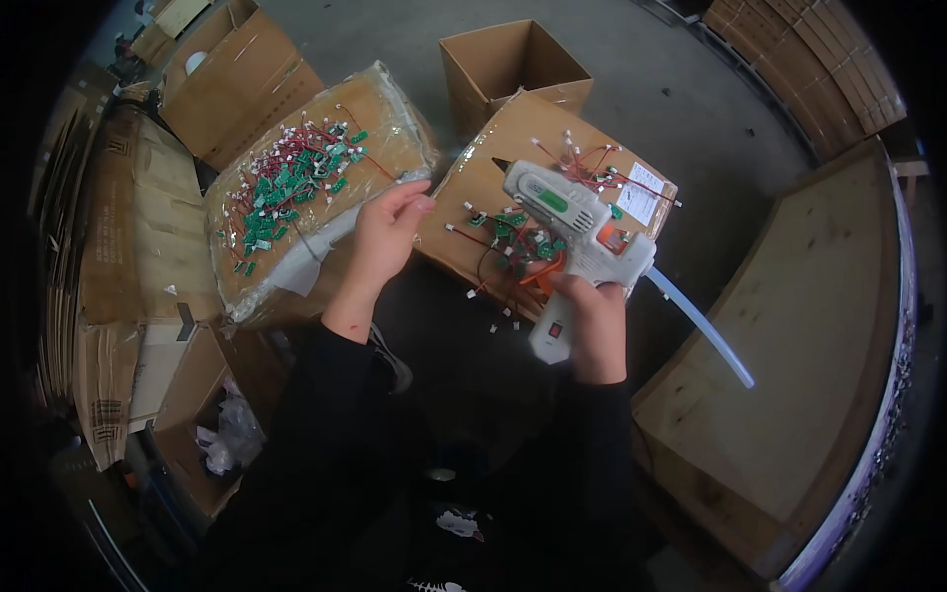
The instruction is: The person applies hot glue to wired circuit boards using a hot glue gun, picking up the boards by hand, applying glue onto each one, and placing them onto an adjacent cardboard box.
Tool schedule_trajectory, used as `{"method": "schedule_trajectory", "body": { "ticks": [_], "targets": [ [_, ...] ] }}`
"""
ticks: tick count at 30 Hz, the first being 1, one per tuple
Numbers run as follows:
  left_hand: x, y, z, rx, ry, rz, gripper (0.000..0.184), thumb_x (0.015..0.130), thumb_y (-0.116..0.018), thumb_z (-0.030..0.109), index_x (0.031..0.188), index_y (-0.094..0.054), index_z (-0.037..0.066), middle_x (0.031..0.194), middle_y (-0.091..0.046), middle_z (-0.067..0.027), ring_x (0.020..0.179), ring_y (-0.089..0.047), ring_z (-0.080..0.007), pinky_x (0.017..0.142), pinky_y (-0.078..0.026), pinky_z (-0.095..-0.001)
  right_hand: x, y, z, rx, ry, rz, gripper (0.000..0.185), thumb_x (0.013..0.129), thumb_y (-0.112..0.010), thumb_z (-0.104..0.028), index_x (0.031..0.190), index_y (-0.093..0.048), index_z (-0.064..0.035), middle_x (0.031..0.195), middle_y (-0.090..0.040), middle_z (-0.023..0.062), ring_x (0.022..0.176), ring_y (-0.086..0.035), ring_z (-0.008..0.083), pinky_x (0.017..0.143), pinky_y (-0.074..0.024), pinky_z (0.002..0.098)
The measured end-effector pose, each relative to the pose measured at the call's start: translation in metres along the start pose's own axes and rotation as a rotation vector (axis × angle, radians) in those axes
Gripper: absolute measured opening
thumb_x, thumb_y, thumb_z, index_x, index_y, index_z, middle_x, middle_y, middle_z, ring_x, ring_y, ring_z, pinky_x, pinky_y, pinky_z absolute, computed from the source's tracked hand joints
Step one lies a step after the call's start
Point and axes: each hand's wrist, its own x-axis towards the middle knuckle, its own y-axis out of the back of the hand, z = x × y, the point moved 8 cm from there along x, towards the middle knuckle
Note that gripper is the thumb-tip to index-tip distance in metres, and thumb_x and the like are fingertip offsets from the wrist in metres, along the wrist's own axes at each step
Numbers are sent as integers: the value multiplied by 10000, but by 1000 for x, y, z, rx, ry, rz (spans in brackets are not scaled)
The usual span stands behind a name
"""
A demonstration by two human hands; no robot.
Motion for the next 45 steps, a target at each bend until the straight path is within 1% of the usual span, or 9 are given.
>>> {"method": "schedule_trajectory", "body": {
  "ticks": [7, 9, 19, 21, 26, 31, 35, 37, 45],
  "targets": [
    [-16, -47, 19, 393, -228, -202, 229, 833, -681, 90, 1049, -655, 19, 925, -669, -97, 798, -652, -174, 689, -513, -276, -6, 2, -20, 86, 33, -61, 514, 736, -555, -18, 1239, -484, 60, 1023, -634, 129, 962, -646, 249, 896, -491, 365],
    [-18, -55, 24, 534, -314, -194, 225, 777, -651, 54, 999, -669, 23, 986, -646, -126, 916, -610, -322, 803, -509, -399, -10, 5, -22, 72, 45, -29, 478, 738, -556, -47, 1202, -516, 60, 988, -662, 131, 931, -648, 230, 866, -486, 338],
    [-13, -68, 33, 681, -500, -105, 205, 803, -634, 70, 998, -673, 24, 950, -646, -149, 897, -616, -326, 801, -503, -408, -14, 21, -32, 130, 61, 12, 469, 736, -560, -66, 1186, -539, 65, 953, -688, 137, 923, -650, 221, 860, -480, 322],
    [-4, -53, 13, 472, -166, -58, 186, 841, -626, 101, 1002, -665, 17, 902, -654, -156, 816, -641, -313, 732, -514, -390, -14, 25, -33, 122, 58, 12, 475, 735, -560, -65, 1191, -536, 67, 955, -688, 140, 923, -651, 222, 860, -481, 321],
    [-4, -45, 10, 496, 49, -108, 171, 844, -631, 112, 984, -661, 18, 880, -655, -142, 782, -642, -305, 698, -512, -388, -13, 20, -32, 135, 67, -7, 472, 733, -564, -66, 1186, -537, 65, 955, -687, 141, 923, -651, 224, 851, -481, 314],
    [-19, -52, 61, 709, -642, 3, 158, 791, -655, 70, 945, -673, 41, 829, -637, -116, 795, -610, -313, 721, -503, -421, -12, 14, -28, 99, 66, -7, 420, 730, -575, -80, 1128, -562, 54, 963, -681, 135, 914, -648, 219, 827, -481, 311],
    [-13, -39, 58, 636, -540, 57, 156, 802, -654, 75, 953, -668, 36, 804, -643, -117, 748, -627, -289, 687, -508, -400, -11, 16, -20, 37, 42, 27, 403, 728, -586, -89, 1108, -575, 46, 970, -677, 128, 892, -641, 207, 800, -487, 310],
    [0, -21, 31, 372, -190, 78, 165, 811, -656, 90, 966, -662, 34, 775, -656, -116, 691, -643, -258, 647, -509, -365, -11, 17, -18, 23, 18, 52, 397, 729, -599, -99, 1101, -582, 40, 968, -676, 122, 873, -634, 195, 776, -491, 306],
    [3, -2, 26, 418, -111, 108, 160, 817, -670, 113, 956, -662, 34, 762, -667, -101, 648, -641, -197, 611, -501, -317, -9, 6, -13, 34, 21, -28, 392, 744, -585, -78, 1117, -577, 41, 974, -676, 122, 890, -633, 198, 803, -484, 311]
  ]
}}
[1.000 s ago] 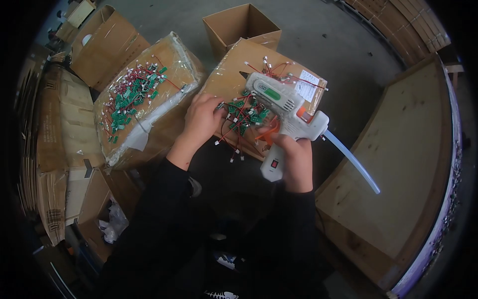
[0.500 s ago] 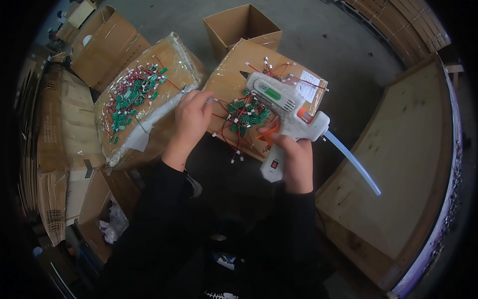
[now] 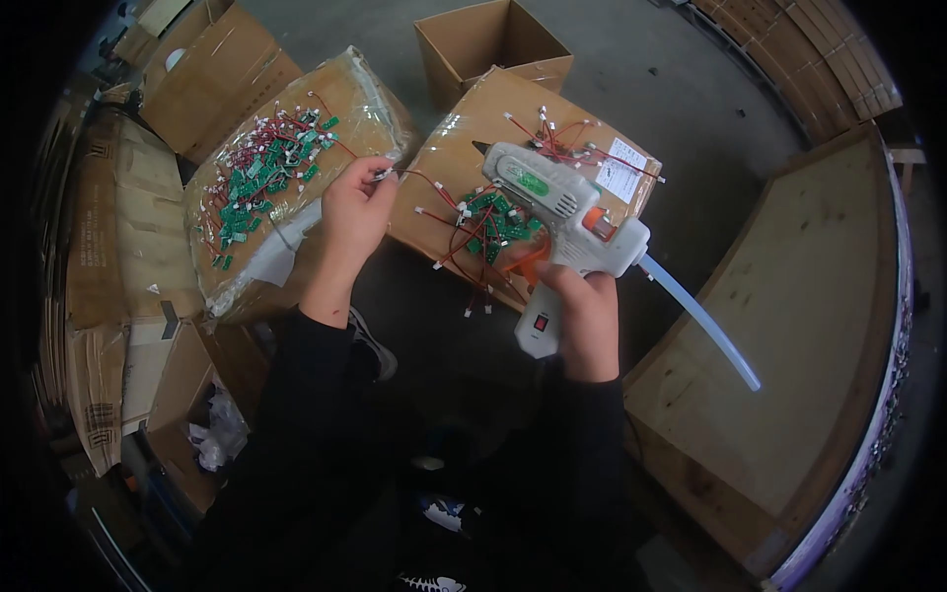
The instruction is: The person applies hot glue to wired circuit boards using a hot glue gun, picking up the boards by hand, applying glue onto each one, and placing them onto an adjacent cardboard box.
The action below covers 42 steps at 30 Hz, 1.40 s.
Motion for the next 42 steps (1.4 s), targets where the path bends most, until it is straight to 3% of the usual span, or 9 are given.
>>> {"method": "schedule_trajectory", "body": {
  "ticks": [4, 14, 22, 32, 35, 37, 42],
  "targets": [
    [-1, -5, -1, -55, -13, -32, 154, 813, -684, 113, 941, -658, 31, 760, -667, -91, 645, -639, -174, 605, -497, -304, -3, -9, -2, -39, -42, -59, 488, 753, -584, -71, 1221, -515, 46, 1003, -670, 137, 887, -635, 198, 803, -474, 308],
    [-12, -24, 8, -109, -10, -111, 154, 831, -685, 132, 947, -653, 36, 751, -666, -86, 635, -641, -165, 593, -499, -302, -3, -8, 2, -69, -44, -66, 479, 753, -589, -87, 1213, -527, 30, 994, -677, 119, 881, -615, 171, 758, -475, 295],
    [-29, -49, 21, -41, -102, -252, 173, 827, -681, 150, 954, -665, 35, 805, -676, -133, 660, -658, -246, 614, -513, -336, -4, -3, 3, -93, -63, -35, 479, 761, -584, -94, 1213, -525, 57, 1038, -671, 134, 940, -626, 202, 817, -469, 314],
    [-33, -50, 27, -69, -106, -282, 175, 830, -676, 167, 950, -666, 40, 803, -676, -140, 669, -661, -255, 609, -507, -343, 2, -1, 10, -103, -38, -39, 425, 772, -577, -67, 1185, -553, 32, 1029, -660, 101, 933, -624, 198, 807, -468, 309],
    [-39, -59, 22, -25, -45, -386, 185, 824, -681, 172, 955, -665, 42, 822, -676, -153, 691, -661, -292, 613, -507, -368, 1, -2, 10, -112, -33, -25, 410, 772, -595, -67, 1170, -562, 25, 1015, -656, 87, 901, -618, 183, 788, -471, 304],
    [-46, -67, 25, -13, -120, -453, 193, 817, -681, 171, 955, -654, 39, 816, -668, -163, 716, -650, -347, 634, -509, -417, 2, 1, 17, -124, -75, -12, 399, 773, -609, -62, 1161, -567, 17, 1024, -654, 83, 889, -611, 173, 770, -472, 300],
    [-55, -71, 34, 94, -185, -505, 208, 804, -679, 173, 952, -628, 36, 848, -655, -182, 800, -636, -381, 703, -505, -467, 6, 3, 27, -132, -89, 13, 367, 778, -588, 4, 1143, -553, 18, 1005, -639, 87, 930, -620, 196, 818, -480, 303]
  ]
}}
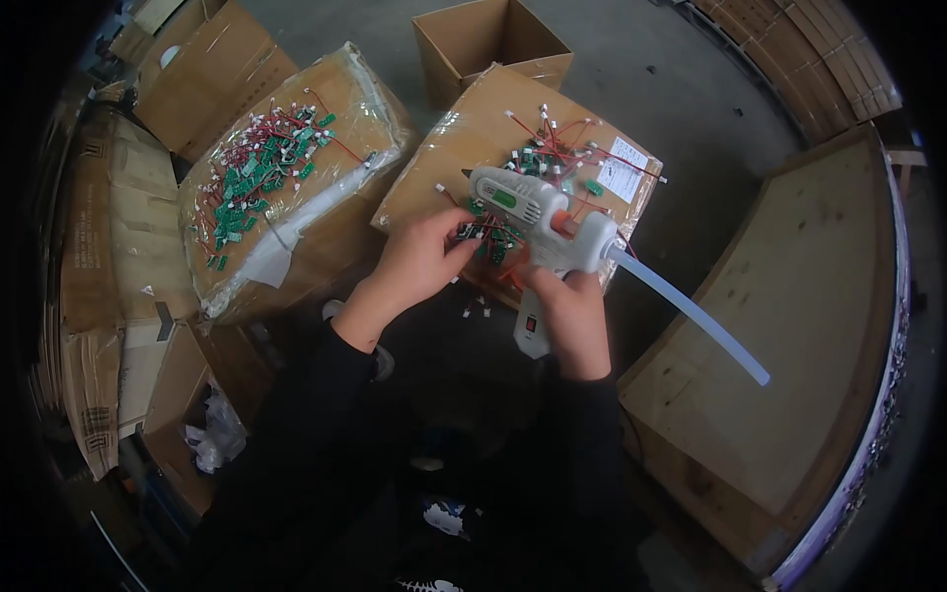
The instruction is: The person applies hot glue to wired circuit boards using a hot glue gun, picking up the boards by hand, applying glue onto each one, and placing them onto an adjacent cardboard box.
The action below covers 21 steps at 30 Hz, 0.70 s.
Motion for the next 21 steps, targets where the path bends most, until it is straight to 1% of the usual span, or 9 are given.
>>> {"method": "schedule_trajectory", "body": {
  "ticks": [2, 4, 8, 10, 12, 13, 15, 17, 21],
  "targets": [
    [0, 0, 2, 6, -29, 1, 213, 799, -678, 173, 951, -620, 36, 860, -651, -188, 824, -633, -380, 723, -504, -473, 0, -1, 2, -21, -12, 3, 378, 778, -592, 6, 1153, -549, 16, 1015, -634, 84, 929, -619, 193, 816, -481, 301],
    [0, 2, 3, 60, -68, 11, 250, 806, -686, 180, 1006, -644, 37, 804, -648, -165, 756, -643, -335, 672, -502, -419, -1, -1, 0, -75, -11, 15, 394, 782, -600, -2, 1171, -539, 16, 1040, -631, 90, 927, -618, 189, 822, -480, 303],
    [-1, 6, 2, 46, -36, -28, 250, 800, -683, 173, 1002, -637, 33, 838, -651, -181, 802, -635, -363, 700, -502, -436, -5, -5, -1, -102, -17, 51, 417, 783, -608, -9, 1192, -530, 17, 1062, -629, 92, 938, -615, 188, 831, -481, 306],
    [-1, 3, 1, 39, -39, -90, 223, 788, -681, 174, 946, -617, 29, 882, -653, -189, 846, -632, -385, 747, -506, -478, -2, -7, 2, -102, -16, 52, 432, 785, -602, -4, 1210, -525, 19, 1069, -632, 92, 957, -612, 188, 838, -480, 309],
    [-3, 8, 1, 20, -59, -58, 226, 788, -682, 180, 944, -615, 30, 871, -652, -188, 840, -633, -386, 743, -505, -480, 2, -13, 8, -114, -48, 18, 443, 785, -598, 1, 1220, -520, 19, 1076, -630, 92, 966, -610, 188, 838, -481, 309],
    [-4, 10, 1, 27, -40, -84, 217, 789, -681, 183, 932, -617, 32, 865, -651, -188, 837, -632, -387, 739, -504, -480, 2, -14, 12, -124, -79, -5, 453, 784, -595, 7, 1230, -516, 20, 1084, -629, 92, 976, -608, 188, 838, -482, 310],
    [-4, 12, 0, 37, -28, -107, 209, 790, -680, 185, 921, -618, 34, 860, -650, -188, 834, -632, -387, 735, -503, -480, 2, -22, 14, -103, -62, -11, 456, 784, -591, 11, 1233, -512, 20, 1087, -628, 96, 975, -609, 190, 838, -482, 310],
    [-6, 20, -1, 75, -69, -14, 175, 793, -680, 182, 875, -624, 38, 842, -652, -173, 806, -633, -377, 718, -505, -472, 1, -30, 12, -79, -51, -23, 460, 783, -586, 16, 1236, -508, 20, 1091, -627, 99, 974, -610, 191, 837, -483, 310],
    [-10, 29, -6, 24, -20, 17, 146, 796, -677, 177, 802, -626, 40, 786, -647, -149, 758, -634, -359, 684, -508, -458, 0, -30, 9, -56, -36, -51, 394, 787, -590, -15, 1176, -548, 27, 1045, -644, 98, 931, -624, 195, 816, -483, 300]
  ]
}}
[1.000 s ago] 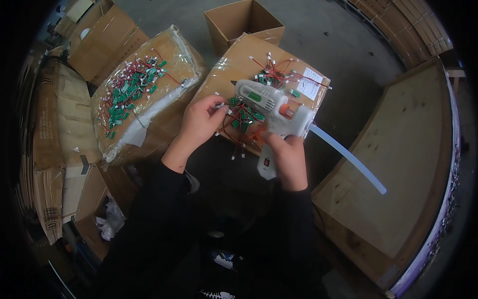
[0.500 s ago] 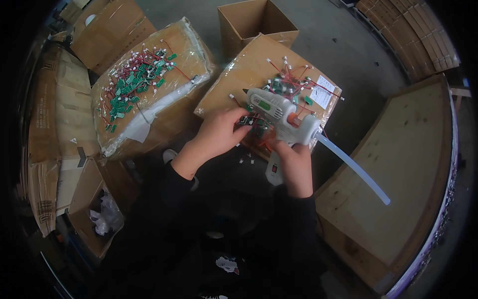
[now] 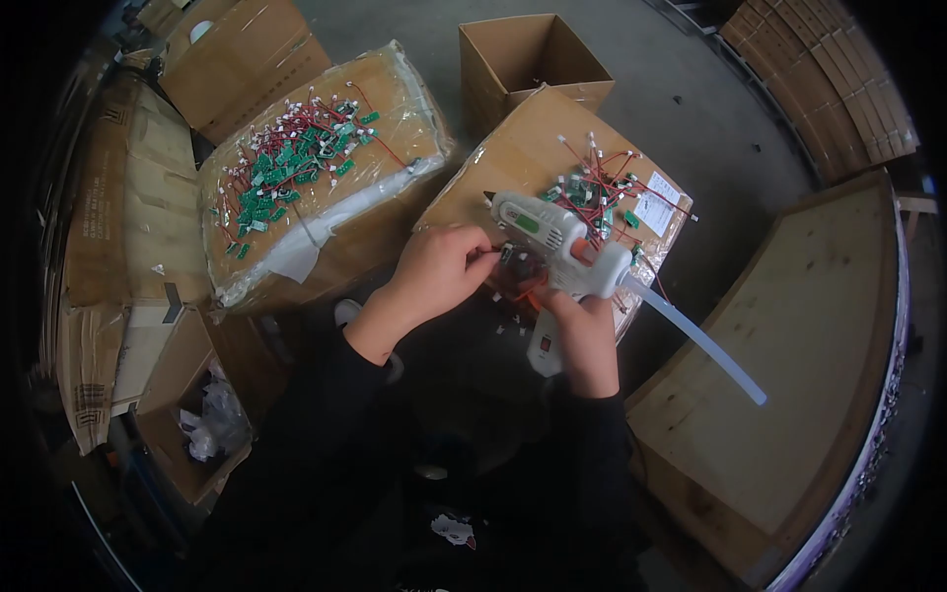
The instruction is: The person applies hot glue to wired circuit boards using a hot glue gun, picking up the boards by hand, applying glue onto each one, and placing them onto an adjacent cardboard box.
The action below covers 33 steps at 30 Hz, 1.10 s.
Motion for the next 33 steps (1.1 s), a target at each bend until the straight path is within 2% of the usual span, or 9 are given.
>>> {"method": "schedule_trajectory", "body": {
  "ticks": [3, 6, 9, 16, 18, 21, 25, 30, 33],
  "targets": [
    [1, 13, 1, 18, -5, 78, 143, 796, -677, 171, 747, -623, 48, 727, -635, -131, 719, -635, -342, 643, -503, -443, 1, 7, -1, -2, 22, 51, 335, 786, -597, -40, 1114, -585, 26, 1000, -655, 89, 887, -628, 192, 786, -484, 293],
    [2, 21, 2, -17, -39, 143, 135, 835, -668, 171, 787, -647, 47, 711, -627, -116, 594, -606, -274, 542, -456, -357, -2, 15, -12, 3, 46, 130, 302, 783, -603, -54, 1076, -607, 20, 973, -661, 81, 856, -625, 185, 761, -483, 291],
    [5, 37, -8, -11, 57, 250, 151, 845, -641, 184, 796, -659, 42, 752, -643, -165, 680, -633, -353, 607, -500, -429, -2, 23, -15, 38, 49, 158, 298, 782, -605, -59, 1070, -610, 18, 968, -661, 80, 846, -623, 181, 752, -483, 294],
    [15, 24, -26, -41, 74, 292, 137, 854, -634, 169, 898, -662, 43, 831, -657, -135, 766, -640, -330, 673, -512, -415, -5, 36, -17, 78, 35, 191, 326, 783, -604, -61, 1096, -590, 29, 983, -659, 92, 882, -626, 193, 780, -478, 307],
    [20, 18, -14, 141, -52, 281, 184, 856, -632, 165, 990, -647, 39, 938, -653, -123, 882, -623, -328, 764, -505, -423, -7, 34, -22, 103, 48, 152, 335, 782, -605, -59, 1104, -582, 30, 997, -656, 96, 897, -625, 197, 796, -475, 310],
    [28, 4, -16, 253, -51, 274, 227, 853, -636, 171, 1036, -636, 37, 1004, -642, -128, 953, -599, -335, 820, -490, -439, -6, 39, -20, 147, 68, 118, 344, 781, -603, -53, 1113, -571, 32, 1013, -655, 104, 920, -625, 204, 825, -468, 315],
    [34, 2, -11, 232, -48, 315, 248, 846, -651, 183, 1044, -632, 34, 991, -639, -130, 951, -601, -330, 815, -488, -442, -10, 52, -27, 161, 102, 174, 329, 787, -592, -40, 1106, -570, 36, 994, -666, 112, 931, -631, 206, 844, -468, 321],
    [34, -15, -9, -34, 65, 242, 240, 833, -673, 198, 1002, -651, 30, 957, -634, -140, 929, -604, -323, 792, -489, -425, -17, 65, -38, 178, 116, 191, 330, 785, -596, -48, 1102, -573, 42, 974, -668, 118, 922, -635, 204, 831, -478, 323],
    [36, -26, -8, -29, 17, 241, 223, 823, -681, 185, 983, -659, 31, 954, -625, -140, 934, -597, -328, 803, -485, -425, -20, 70, -43, 185, 132, 199, 319, 783, -602, -58, 1083, -575, 44, 966, -667, 126, 915, -638, 208, 826, -482, 324]
  ]
}}
